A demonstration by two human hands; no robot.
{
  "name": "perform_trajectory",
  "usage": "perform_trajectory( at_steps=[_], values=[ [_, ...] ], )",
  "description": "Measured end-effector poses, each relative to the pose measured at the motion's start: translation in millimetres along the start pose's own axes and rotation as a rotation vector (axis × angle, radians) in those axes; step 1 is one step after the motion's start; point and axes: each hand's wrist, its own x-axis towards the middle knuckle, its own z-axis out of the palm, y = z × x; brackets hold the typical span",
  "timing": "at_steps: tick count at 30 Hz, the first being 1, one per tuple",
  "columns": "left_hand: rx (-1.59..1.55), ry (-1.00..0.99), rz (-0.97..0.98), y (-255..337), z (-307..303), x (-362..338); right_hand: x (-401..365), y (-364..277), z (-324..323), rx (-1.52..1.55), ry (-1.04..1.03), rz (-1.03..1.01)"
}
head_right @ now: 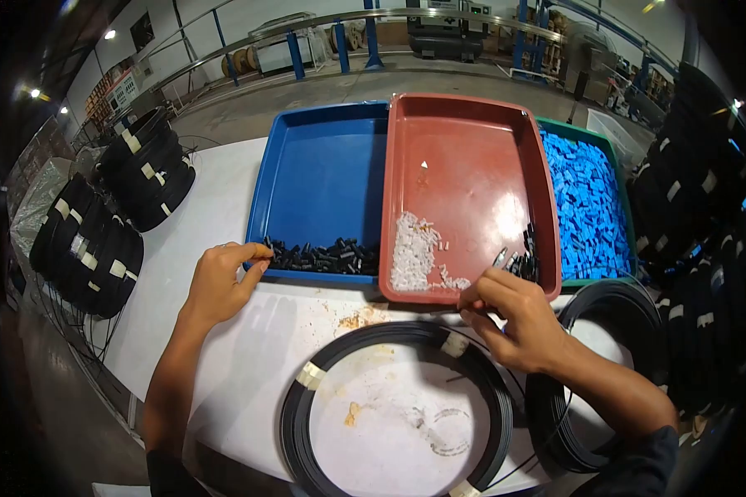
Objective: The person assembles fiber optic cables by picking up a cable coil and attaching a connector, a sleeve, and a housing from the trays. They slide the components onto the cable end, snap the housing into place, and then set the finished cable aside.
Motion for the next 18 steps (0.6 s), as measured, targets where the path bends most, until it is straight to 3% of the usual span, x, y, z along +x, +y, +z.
perform_trajectory(
  at_steps=[3, 13, 18],
  values=[
    [0.095, -0.116, 0.021, -12.5, 6.3, 17.0, -1.1, 6.9, 2.5, -0.017, -0.002, -0.04],
    [0.156, -0.176, 0.102, -19.0, 32.5, 49.6, -0.2, 4.4, -1.3, -0.015, -0.07, 0.004],
    [0.284, 0.053, 0.274, -23.0, 47.3, 64.1, 0.6, 3.9, -1.1, -0.006, -0.066, 0.017]
  ],
)
